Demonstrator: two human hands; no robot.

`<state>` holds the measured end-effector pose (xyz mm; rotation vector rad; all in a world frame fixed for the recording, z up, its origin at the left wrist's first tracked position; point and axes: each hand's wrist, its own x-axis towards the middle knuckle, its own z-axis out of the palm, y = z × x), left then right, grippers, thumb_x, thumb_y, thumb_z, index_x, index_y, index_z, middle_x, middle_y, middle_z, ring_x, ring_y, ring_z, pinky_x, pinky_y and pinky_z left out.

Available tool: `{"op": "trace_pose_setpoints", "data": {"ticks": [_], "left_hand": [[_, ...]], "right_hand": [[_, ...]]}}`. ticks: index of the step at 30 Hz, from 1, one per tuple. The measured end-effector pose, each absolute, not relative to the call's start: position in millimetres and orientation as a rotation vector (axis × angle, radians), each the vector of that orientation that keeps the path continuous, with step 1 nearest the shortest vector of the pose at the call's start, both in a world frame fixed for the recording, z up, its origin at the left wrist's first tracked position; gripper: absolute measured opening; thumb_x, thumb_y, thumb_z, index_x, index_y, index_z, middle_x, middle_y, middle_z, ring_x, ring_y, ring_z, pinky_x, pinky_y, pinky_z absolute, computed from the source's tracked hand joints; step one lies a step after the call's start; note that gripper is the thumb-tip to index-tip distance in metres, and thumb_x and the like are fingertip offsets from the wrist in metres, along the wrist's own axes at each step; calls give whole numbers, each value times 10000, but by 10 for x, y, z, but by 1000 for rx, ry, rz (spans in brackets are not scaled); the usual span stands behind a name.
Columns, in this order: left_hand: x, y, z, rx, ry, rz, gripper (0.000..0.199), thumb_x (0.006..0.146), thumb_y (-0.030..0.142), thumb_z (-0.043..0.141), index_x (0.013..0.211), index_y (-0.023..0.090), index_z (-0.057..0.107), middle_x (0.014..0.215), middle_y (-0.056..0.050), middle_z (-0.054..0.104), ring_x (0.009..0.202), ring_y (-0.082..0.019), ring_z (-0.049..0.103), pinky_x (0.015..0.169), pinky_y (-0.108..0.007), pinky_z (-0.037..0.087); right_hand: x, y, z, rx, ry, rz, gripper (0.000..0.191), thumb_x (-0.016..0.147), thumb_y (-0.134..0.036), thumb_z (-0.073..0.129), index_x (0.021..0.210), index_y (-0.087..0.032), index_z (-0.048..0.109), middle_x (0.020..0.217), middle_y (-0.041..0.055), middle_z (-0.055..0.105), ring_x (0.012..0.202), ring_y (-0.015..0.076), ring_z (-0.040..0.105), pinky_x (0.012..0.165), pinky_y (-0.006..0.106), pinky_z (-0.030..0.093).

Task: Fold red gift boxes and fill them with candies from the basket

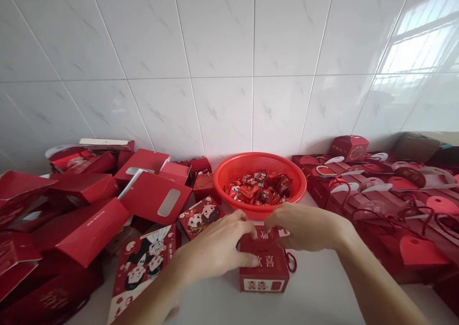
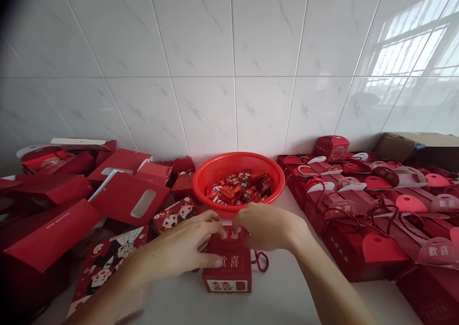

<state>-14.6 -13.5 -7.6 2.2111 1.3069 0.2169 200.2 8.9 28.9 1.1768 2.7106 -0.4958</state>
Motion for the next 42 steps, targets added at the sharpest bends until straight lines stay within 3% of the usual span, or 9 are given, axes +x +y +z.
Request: {"op": "trace_pose_setpoints", "data": {"ticks": [3, 10, 16, 22, 26, 30, 35, 38, 42], "left_hand": [[-175, -52, -102, 2135, 1255, 178, 359, 739, 439, 760, 1056, 284, 694, 1189, -25, 611, 1055, -256, 603, 788, -292, 442], [-195, 95, -148, 1997, 1202, 85, 525, 672, 518, 799, 1093, 233, 664, 1070, -34, 667, 861, -223, 621, 687, -280, 434], [-184, 123, -116, 2063, 1165, 80, 482, 666, 490, 814, 1053, 238, 676, 1066, -19, 671, 934, -233, 599, 696, -264, 401], [-217, 97, -44, 2101, 1250, 39, 459, 662, 518, 802, 1013, 253, 671, 1094, -11, 647, 982, -235, 576, 727, -255, 399], [-245, 88, -19, 2105, 1298, -27, 484, 661, 552, 780, 1033, 263, 671, 1121, -23, 630, 989, -236, 576, 749, -259, 422], [-252, 83, -10, 2119, 1312, -47, 495, 661, 578, 766, 1039, 273, 673, 1136, -27, 616, 992, -235, 574, 753, -262, 436], [-253, 69, -20, 2106, 1311, -17, 509, 643, 602, 769, 1020, 270, 689, 1083, -32, 632, 965, -246, 595, 704, -256, 434], [-248, 47, -22, 2095, 1305, 16, 533, 633, 616, 767, 1019, 255, 696, 1045, -41, 639, 942, -261, 611, 670, -261, 431], [-228, -4, 12, 2103, 1359, 54, 515, 635, 583, 780, 1025, 257, 701, 1081, -45, 639, 972, -272, 613, 720, -282, 451]], "right_hand": [[2020, 121, 275, 1167, 2704, -460, 259, 784, -94, 566, 965, -170, 734, 915, 75, 726, 770, 194, 639, 554, 255, 350], [2094, 240, 251, 1002, 2673, -691, 198, 749, -62, 565, 644, -161, 700, 672, 13, 690, 560, 111, 534, 511, 230, 343], [2175, 394, 166, 922, 2603, -906, 171, 760, -141, 609, 754, -155, 779, 711, 21, 719, 624, 129, 586, 561, 221, 427], [2093, 479, 33, 959, 2379, -1124, 297, 736, -163, 612, 976, -169, 787, 911, 49, 749, 731, 163, 651, 444, 184, 481], [2069, 509, 13, 858, 2346, -1225, 268, 723, -213, 657, 950, -143, 782, 915, 59, 749, 773, 168, 662, 487, 185, 514], [2086, 562, -10, 795, 2365, -1257, 249, 720, -282, 692, 883, -116, 778, 766, 45, 722, 664, 140, 631, 551, 212, 506], [2114, 524, 50, 768, 2602, -1285, 115, 681, -219, 716, 741, -122, 733, 649, 3, 663, 601, 109, 579, 560, 204, 432], [2136, 440, 166, 793, 2660, -1439, 64, 702, -180, 695, 747, -134, 690, 628, -24, 628, 576, 98, 560, 558, 207, 427], [2188, 357, 305, 896, 2676, -1723, 149, 705, -200, 740, 820, -149, 660, 647, -27, 649, 577, 108, 587, 559, 223, 438]]}}
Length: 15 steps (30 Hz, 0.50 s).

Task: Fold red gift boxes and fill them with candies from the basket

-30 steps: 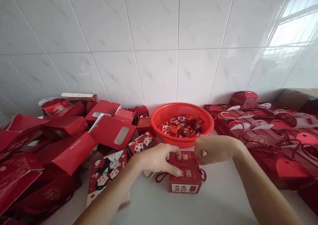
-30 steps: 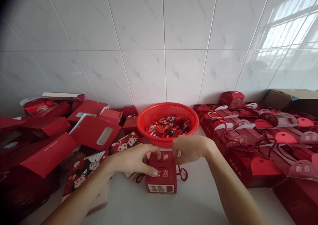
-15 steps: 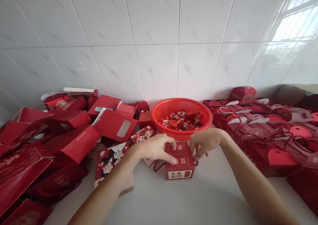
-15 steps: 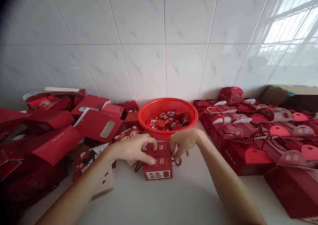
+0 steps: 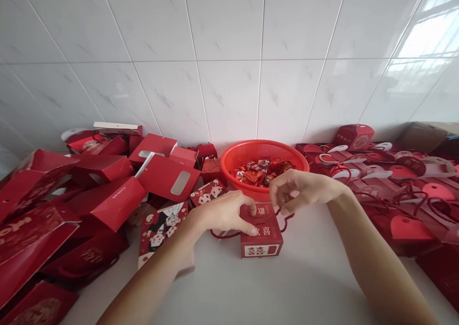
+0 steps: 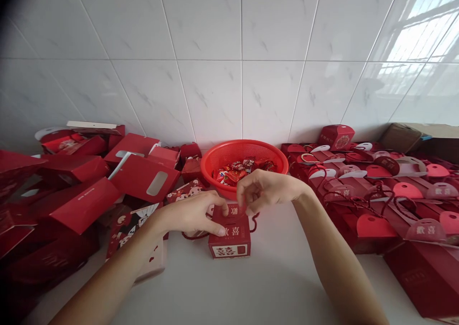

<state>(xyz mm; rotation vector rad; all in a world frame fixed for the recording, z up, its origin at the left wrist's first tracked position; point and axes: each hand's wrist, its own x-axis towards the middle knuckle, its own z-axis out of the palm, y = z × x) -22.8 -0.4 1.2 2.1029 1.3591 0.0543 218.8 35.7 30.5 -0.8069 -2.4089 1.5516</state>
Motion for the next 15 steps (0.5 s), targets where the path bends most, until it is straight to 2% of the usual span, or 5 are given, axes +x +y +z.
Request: {"op": "trace_pose_setpoints", "data": {"ticks": [6, 9, 12, 15], "left_hand": [[-203, -63, 37, 2132, 1395, 115, 437, 648, 512, 790, 980, 238, 715, 1106, -51, 642, 951, -271, 629, 747, -307, 470], [-208, -85, 81, 2129, 1344, 261, 466, 655, 443, 804, 1070, 251, 713, 1168, -53, 633, 967, -263, 630, 775, -323, 487], [-230, -124, 189, 1953, 1152, 554, 495, 748, 394, 763, 1210, 254, 652, 1160, -55, 657, 952, -223, 645, 790, -327, 509], [-254, -171, 298, 1697, 889, 800, 488, 832, 366, 718, 1279, 220, 587, 1174, -85, 662, 1049, -223, 645, 828, -328, 531]], "right_hand": [[2207, 341, 340, -785, -2069, 1615, 267, 716, -233, 791, 928, -155, 648, 686, -25, 655, 645, 117, 598, 639, 253, 457], [2176, 331, 333, -772, -1981, 1659, 318, 714, -233, 808, 974, -166, 637, 724, -30, 643, 681, 124, 608, 688, 275, 478], [2171, 287, 360, -764, -1918, 1684, 363, 731, -237, 804, 1040, -178, 624, 789, -13, 667, 732, 142, 649, 752, 311, 507], [2185, 212, 414, -747, -1889, 1651, 392, 761, -258, 785, 1107, -184, 617, 848, 9, 683, 763, 158, 672, 782, 336, 523]]}}
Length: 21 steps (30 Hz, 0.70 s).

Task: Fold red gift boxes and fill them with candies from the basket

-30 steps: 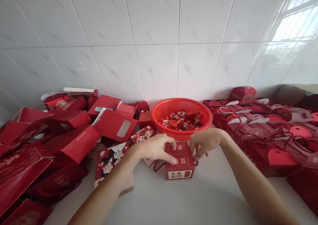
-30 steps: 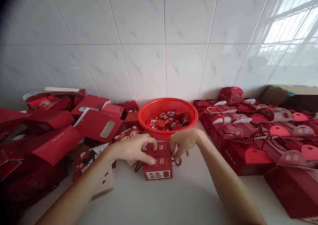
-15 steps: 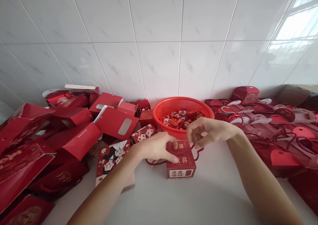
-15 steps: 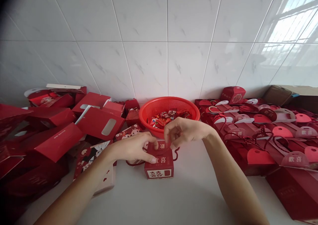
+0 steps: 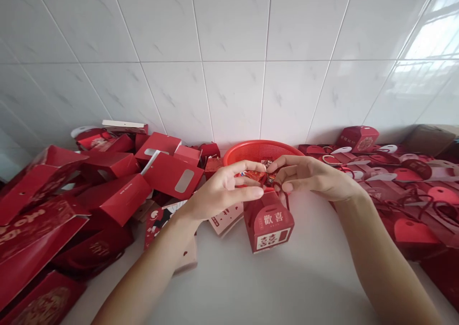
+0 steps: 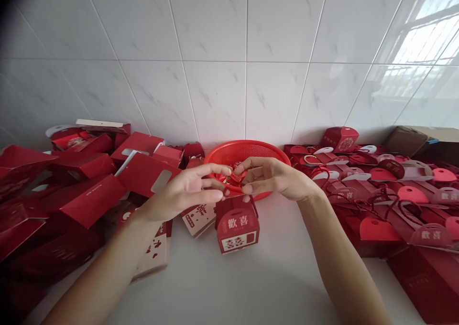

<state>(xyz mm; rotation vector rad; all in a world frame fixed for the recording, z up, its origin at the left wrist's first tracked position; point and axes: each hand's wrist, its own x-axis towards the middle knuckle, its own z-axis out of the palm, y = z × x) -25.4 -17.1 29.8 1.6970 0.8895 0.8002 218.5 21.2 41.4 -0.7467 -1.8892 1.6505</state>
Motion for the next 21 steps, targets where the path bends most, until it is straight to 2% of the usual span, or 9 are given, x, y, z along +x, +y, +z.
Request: {"op": "trace_pose_setpoints", "data": {"ticks": [6, 10, 15, 21], "left_hand": [[-234, -245, 355, 1576, 673, 999, 411, 826, 272, 724, 1215, 212, 607, 1379, -98, 568, 1233, -284, 583, 930, -355, 556], [-183, -305, 349, 1626, 663, 1045, 432, 807, 287, 729, 1216, 220, 610, 1417, -86, 544, 1268, -321, 562, 980, -405, 549], [-131, -402, 320, 1877, 722, 1140, 436, 804, 287, 729, 1224, 231, 628, 1497, -78, 465, 1330, -326, 505, 1116, -459, 455], [-60, -513, 289, 2310, 914, 1111, 467, 822, 326, 711, 1275, 282, 607, 1554, -76, 396, 1383, -363, 429, 1126, -511, 422]], "right_hand": [[2144, 46, 494, -774, -1839, 1450, 403, 740, -250, 796, 1108, -200, 639, 962, 51, 707, 906, 187, 676, 787, 323, 548], [2073, -43, 490, -761, -1814, 1307, 360, 760, -248, 778, 1086, -213, 631, 903, 31, 706, 838, 177, 684, 752, 326, 563], [1963, -149, 461, -769, -1812, 1110, 347, 802, -247, 738, 1120, -215, 603, 866, 18, 696, 783, 171, 683, 690, 310, 560], [1816, -202, 381, -792, -1819, 967, 288, 796, -210, 686, 1066, -203, 586, 805, 0, 677, 715, 153, 651, 625, 282, 532]]}}
